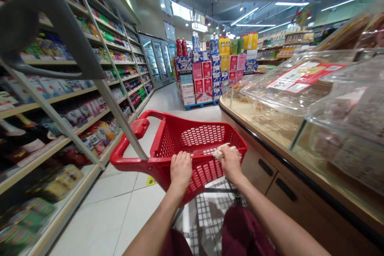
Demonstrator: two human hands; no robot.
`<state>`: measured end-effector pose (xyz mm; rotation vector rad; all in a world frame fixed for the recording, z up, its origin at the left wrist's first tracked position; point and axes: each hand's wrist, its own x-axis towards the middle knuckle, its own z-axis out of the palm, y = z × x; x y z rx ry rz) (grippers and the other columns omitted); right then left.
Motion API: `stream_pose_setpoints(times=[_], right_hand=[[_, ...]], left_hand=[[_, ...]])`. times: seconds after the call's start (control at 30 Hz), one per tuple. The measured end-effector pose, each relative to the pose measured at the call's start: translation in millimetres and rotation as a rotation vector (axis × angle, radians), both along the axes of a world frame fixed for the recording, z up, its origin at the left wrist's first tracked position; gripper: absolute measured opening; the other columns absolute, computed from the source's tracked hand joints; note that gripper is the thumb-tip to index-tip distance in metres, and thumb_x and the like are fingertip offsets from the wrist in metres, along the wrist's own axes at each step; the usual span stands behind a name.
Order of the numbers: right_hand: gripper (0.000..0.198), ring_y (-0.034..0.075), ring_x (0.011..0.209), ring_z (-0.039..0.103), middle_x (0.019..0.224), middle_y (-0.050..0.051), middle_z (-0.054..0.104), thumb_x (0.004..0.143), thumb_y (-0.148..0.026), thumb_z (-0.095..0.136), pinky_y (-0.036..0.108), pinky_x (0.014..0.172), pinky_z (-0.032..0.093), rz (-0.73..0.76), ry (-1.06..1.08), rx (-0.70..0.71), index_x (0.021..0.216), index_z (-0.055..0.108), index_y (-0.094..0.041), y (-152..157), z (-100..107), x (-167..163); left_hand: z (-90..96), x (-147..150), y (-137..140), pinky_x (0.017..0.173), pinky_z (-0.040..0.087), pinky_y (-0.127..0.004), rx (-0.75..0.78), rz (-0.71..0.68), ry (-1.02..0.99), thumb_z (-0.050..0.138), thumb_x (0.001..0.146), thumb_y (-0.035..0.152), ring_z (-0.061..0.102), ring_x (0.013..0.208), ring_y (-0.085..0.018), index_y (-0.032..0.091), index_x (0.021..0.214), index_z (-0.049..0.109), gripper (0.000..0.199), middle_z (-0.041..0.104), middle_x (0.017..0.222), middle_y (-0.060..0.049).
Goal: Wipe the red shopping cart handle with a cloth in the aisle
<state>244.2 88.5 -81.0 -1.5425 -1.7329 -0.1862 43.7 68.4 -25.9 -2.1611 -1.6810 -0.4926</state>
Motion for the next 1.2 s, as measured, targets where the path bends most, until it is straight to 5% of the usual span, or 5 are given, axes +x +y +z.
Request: stream_pose_setpoints(times=[0.4,0.57,0.8,1.07,1.2], right_hand=[[0.036,0.026,0.107,0.050,0.108,0.011,0.061,0.073,-0.011,0.042,0.047,0.090,0.034,0.216,-0.066,0.126,0.106,0.057,-0.016,0.7,-8.5,-45.6],[0.036,0.023,0.094,0.057,0.101,0.007,0.064,0.072,-0.010,0.042,0.040,0.082,0.043,0.360,-0.035,0.088,0.103,0.059,-0.018,-0.7,8.8,-85.0],[0.035,0.023,0.095,0.058,0.099,0.006,0.065,0.073,-0.009,0.041,0.043,0.085,0.045,0.419,0.096,0.146,0.100,0.061,-0.020,-4.0,14.6,-107.8],[0.029,0.021,0.120,0.039,0.119,0.004,0.054,0.085,-0.016,0.040,0.044,0.101,0.031,0.640,0.241,0.686,0.108,0.057,-0.022,-4.2,215.5,-206.6],[0.028,0.021,0.128,0.023,0.126,0.003,0.048,0.086,-0.016,0.040,0.046,0.104,0.021,0.760,-0.174,0.758,0.109,0.056,-0.022,12.9,231.2,-218.7]], left_hand=[[-15.2,-6.8,-3.1,0.098,0.034,-0.038,-0.022,-0.089,0.020,0.033,0.078,0.007,0.041,0.118,-0.020,0.011,0.115,0.050,0.041,0.053,0.121,-0.010],[14.5,-43.7,-22.7,0.099,0.034,-0.037,0.097,-0.271,-0.060,0.033,0.077,0.009,0.045,0.115,-0.016,0.018,0.116,0.048,0.042,0.055,0.119,-0.006],[42.2,-146.6,-35.6,0.097,0.034,-0.047,0.409,0.219,-0.285,0.038,0.072,0.012,0.034,0.122,-0.027,0.015,0.117,0.045,0.046,0.051,0.121,-0.011],[35.3,-146.4,-36.9,0.100,0.034,-0.047,0.330,0.148,-0.179,0.040,0.066,0.007,0.026,0.126,-0.027,0.013,0.112,0.049,0.047,0.049,0.124,-0.010],[38.6,-147.2,-39.3,0.100,0.033,-0.048,0.319,0.136,-0.204,0.039,0.064,0.004,0.025,0.127,-0.027,0.015,0.112,0.049,0.050,0.048,0.125,-0.010]])
